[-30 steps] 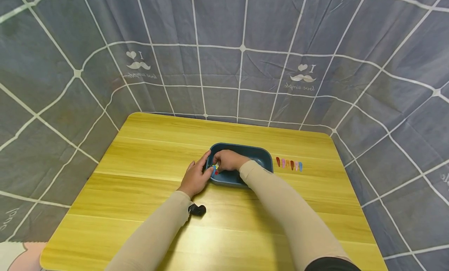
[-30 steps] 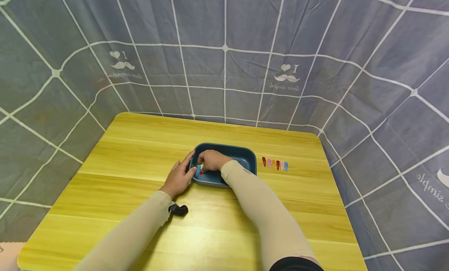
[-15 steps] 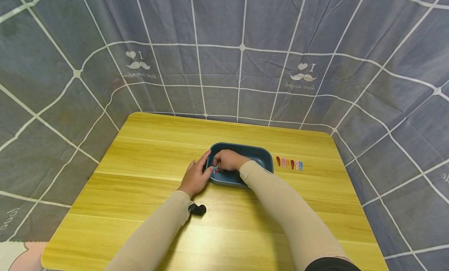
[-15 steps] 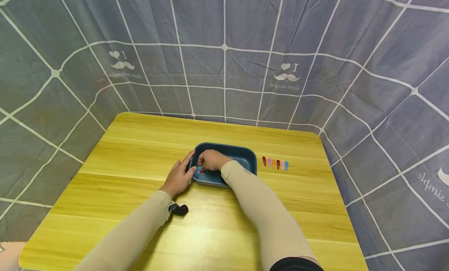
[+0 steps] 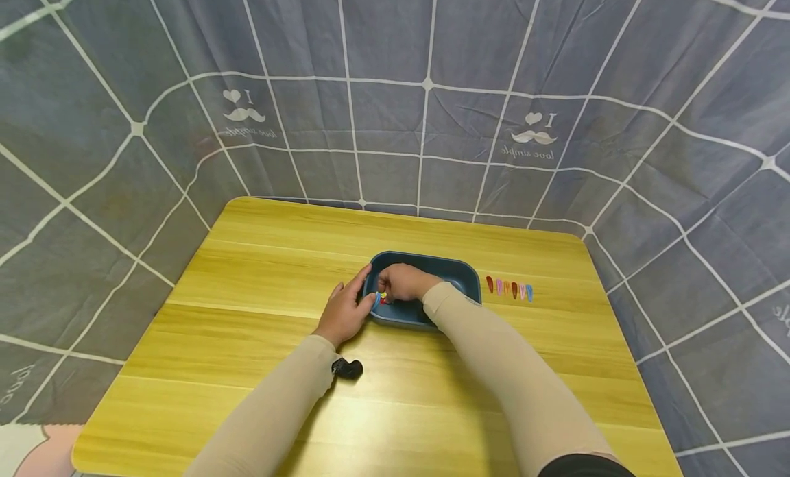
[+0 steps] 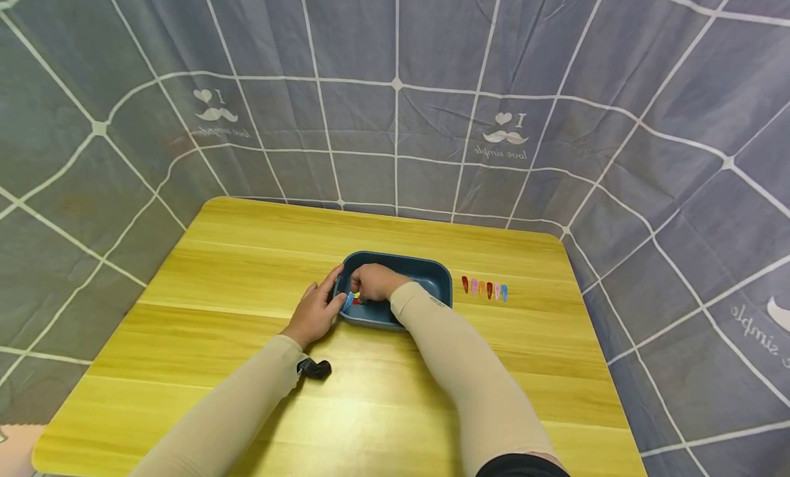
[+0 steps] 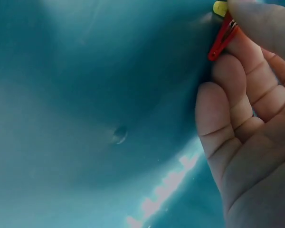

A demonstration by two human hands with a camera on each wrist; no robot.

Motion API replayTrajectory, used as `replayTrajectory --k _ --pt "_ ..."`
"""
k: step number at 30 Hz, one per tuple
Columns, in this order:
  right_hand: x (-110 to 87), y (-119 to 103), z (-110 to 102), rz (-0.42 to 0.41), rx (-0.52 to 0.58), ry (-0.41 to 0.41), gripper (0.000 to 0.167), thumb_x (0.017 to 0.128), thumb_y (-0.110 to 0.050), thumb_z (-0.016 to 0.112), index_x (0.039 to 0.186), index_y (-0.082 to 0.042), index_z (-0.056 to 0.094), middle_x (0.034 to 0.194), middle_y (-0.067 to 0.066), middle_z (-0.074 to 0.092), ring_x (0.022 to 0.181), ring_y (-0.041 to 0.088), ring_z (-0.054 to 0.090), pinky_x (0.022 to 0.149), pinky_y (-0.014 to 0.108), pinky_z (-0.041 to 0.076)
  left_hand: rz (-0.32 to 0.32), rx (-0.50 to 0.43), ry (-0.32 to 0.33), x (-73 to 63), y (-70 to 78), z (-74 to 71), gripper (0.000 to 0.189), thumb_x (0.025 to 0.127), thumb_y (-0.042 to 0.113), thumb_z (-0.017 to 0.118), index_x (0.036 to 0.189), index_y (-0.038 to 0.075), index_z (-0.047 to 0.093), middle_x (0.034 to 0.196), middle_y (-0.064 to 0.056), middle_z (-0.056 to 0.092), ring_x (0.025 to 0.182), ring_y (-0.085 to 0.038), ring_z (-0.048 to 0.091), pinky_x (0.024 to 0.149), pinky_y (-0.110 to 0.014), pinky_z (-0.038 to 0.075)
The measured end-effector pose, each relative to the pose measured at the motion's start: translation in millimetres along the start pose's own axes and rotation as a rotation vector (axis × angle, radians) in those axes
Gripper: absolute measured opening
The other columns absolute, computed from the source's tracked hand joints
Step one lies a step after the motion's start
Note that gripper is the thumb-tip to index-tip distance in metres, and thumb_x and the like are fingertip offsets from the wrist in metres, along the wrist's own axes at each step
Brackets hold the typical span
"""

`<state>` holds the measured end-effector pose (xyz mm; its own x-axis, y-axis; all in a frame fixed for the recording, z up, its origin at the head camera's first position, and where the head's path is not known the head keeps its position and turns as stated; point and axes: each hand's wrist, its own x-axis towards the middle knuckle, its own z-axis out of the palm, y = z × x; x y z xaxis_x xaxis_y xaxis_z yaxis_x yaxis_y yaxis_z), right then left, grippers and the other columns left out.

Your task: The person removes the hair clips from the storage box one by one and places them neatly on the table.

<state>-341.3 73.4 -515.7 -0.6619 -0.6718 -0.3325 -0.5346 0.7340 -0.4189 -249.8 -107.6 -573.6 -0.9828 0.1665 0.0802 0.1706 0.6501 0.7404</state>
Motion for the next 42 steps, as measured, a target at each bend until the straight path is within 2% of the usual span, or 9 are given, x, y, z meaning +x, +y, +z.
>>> replayTrajectory --k 5,14,22,26,33,38,42 --pt "-3.2 1.8 -2.2 -0.012 0.002 -0.022 0.01 0.092 -0.001 0.074 0.096 -0.01 0.073 0.091 0.003 0.072 0.074 0.01 0.054 0.076 0.025 0.055 0.009 -0.003 0.007 0.1 2.0 0.0 0.065 0.109 0.039 0.051 0.168 0.036 0.026 0.159 -0.008 0.054 0.139 -0.033 0.061 0.136 -0.055 0.014" --pt "-9.0 2.4 -9.2 -0.032 0.03 -0.077 0.012 0.091 0.001 0.073 0.1 -0.007 0.073 0.088 0.004 0.069 0.073 0.011 0.052 0.069 0.021 0.048 0.014 0.007 0.025 1.8 0.8 1.8 0.065 0.108 0.035 0.054 0.168 0.037 0.027 0.161 -0.005 0.053 0.14 -0.033 0.059 0.135 -0.054 0.015" --pt "-10.5 6.3 -9.9 -0.022 0.029 -0.058 0.026 0.094 0.004 0.063 0.112 -0.009 0.077 0.107 0.003 0.075 0.081 0.012 0.054 0.077 0.022 0.049 0.011 0.006 0.02 0.5 0.8 1.4 0.065 0.108 0.035 0.054 0.168 0.036 0.027 0.16 -0.007 0.053 0.141 -0.034 0.059 0.135 -0.055 0.015" --pt "-12.2 7.9 -12.1 -0.023 0.035 -0.041 0.027 0.097 0.001 0.063 0.116 -0.008 0.079 0.114 0.003 0.077 0.087 0.012 0.057 0.083 0.023 0.052 0.006 0.002 0.017 0.3 1.8 0.7 0.065 0.109 0.033 0.054 0.168 0.035 0.027 0.16 -0.006 0.053 0.143 -0.032 0.057 0.135 -0.054 0.015" --pt "-15.5 9.0 -16.5 -0.034 0.058 -0.016 0.025 0.1 -0.003 0.062 0.116 -0.008 0.081 0.107 0.002 0.078 0.084 0.012 0.057 0.078 0.021 0.05 0.006 0.011 0.009 -0.6 2.7 -0.1 0.065 0.109 0.037 0.052 0.168 0.035 0.025 0.162 -0.005 0.051 0.144 -0.031 0.056 0.136 -0.054 0.014" --pt "-17.5 8.9 -18.5 -0.016 0.087 -0.003 0.025 0.102 -0.005 0.06 0.118 -0.007 0.08 0.106 0.003 0.077 0.081 0.011 0.058 0.076 0.021 0.052 0.007 0.014 0.003 -0.9 2.7 -0.2 0.065 0.109 0.04 0.051 0.168 0.034 0.026 0.163 -0.004 0.049 0.145 -0.03 0.055 0.136 -0.053 0.015" --pt "-19.7 8.8 -20.1 0.015 0.123 -0.007 0.025 0.105 -0.008 0.058 0.119 -0.007 0.079 0.097 0.003 0.076 0.077 0.011 0.061 0.072 0.023 0.055 0.015 0.017 0.012 -0.6 1.4 0.1 0.065 0.108 0.039 0.052 0.168 0.033 0.027 0.163 -0.005 0.05 0.145 -0.03 0.055 0.135 -0.054 0.016"
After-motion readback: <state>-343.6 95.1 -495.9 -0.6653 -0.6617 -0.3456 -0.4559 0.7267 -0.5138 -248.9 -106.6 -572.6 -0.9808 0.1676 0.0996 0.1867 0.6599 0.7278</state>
